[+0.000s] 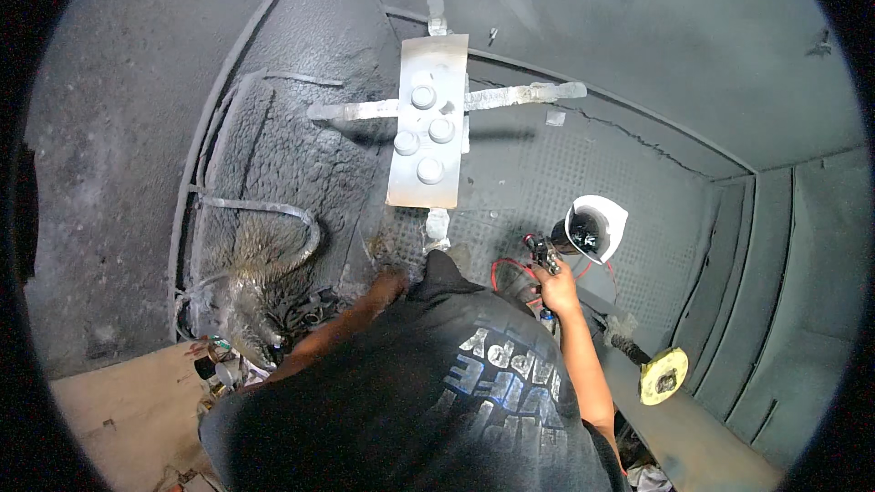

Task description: The person pours black liquid from a small container into a larger white bucket, stirs the mixture with a spray gun nozzle, and then uses the spray gun to test the paint on a metal stand.

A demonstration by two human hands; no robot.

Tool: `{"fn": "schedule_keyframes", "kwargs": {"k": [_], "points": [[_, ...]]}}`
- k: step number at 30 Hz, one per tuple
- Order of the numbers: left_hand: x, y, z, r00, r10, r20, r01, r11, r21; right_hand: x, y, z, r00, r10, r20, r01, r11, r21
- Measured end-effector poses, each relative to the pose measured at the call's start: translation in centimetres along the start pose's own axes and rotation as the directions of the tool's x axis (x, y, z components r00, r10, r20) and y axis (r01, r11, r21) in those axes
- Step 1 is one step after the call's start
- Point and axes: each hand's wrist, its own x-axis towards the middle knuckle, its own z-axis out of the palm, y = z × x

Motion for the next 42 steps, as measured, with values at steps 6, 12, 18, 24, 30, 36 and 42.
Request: {"fn": "schedule_keyframes", "kwargs": {"k": [6, 12, 18, 24, 30, 36, 42], "points": [[-5.8, -0.4, 0.6, 0.939, 0.047, 0.341, -0.195, 0.889, 0.415, -3.4, -5.0, -0.8, 0.988, -0.023, 0.151, 0.008, 0.995, 0.100], [-7.7, 19.2, -3.5, 0.843, 0.258, 0.472, -0.490, 0.731, 0.475, -7.5, -12.2, -2.5, 0.899, -0.054, 0.435, 0.064, 0.998, -0.007], [-9.8, 26.4, -1.3, 0.748, 0.438, 0.499, -0.621, 0.727, 0.293, -9.7, -17.2, -1.7, 0.870, -0.063, 0.488, 0.157, 0.976, -0.153], [-11.9, 19.5, 7.1, 0.550, 0.687, 0.475, -0.820, 0.553, 0.151, -10.0, -17.7, -3.1, 0.904, -0.127, 0.407, 0.159, 0.986, -0.046], [-10.3, 13.9, 8.7, 0.779, 0.149, 0.608, -0.396, 0.870, 0.294, -11.3, -15.9, -5.4, 0.886, -0.083, 0.456, 0.089, 0.996, 0.008], [-4.5, 9.8, 8.0, 0.938, 0.269, 0.219, -0.235, 0.957, -0.170, -11.9, -14.8, -5.1, 0.903, -0.131, 0.409, 0.150, 0.989, -0.015], [-2.8, 10.9, 8.1, 0.986, -0.055, 0.155, 0.141, 0.770, -0.622, -12.0, -14.5, -6.0, 0.953, -0.214, 0.213, 0.241, 0.964, -0.110]]}}
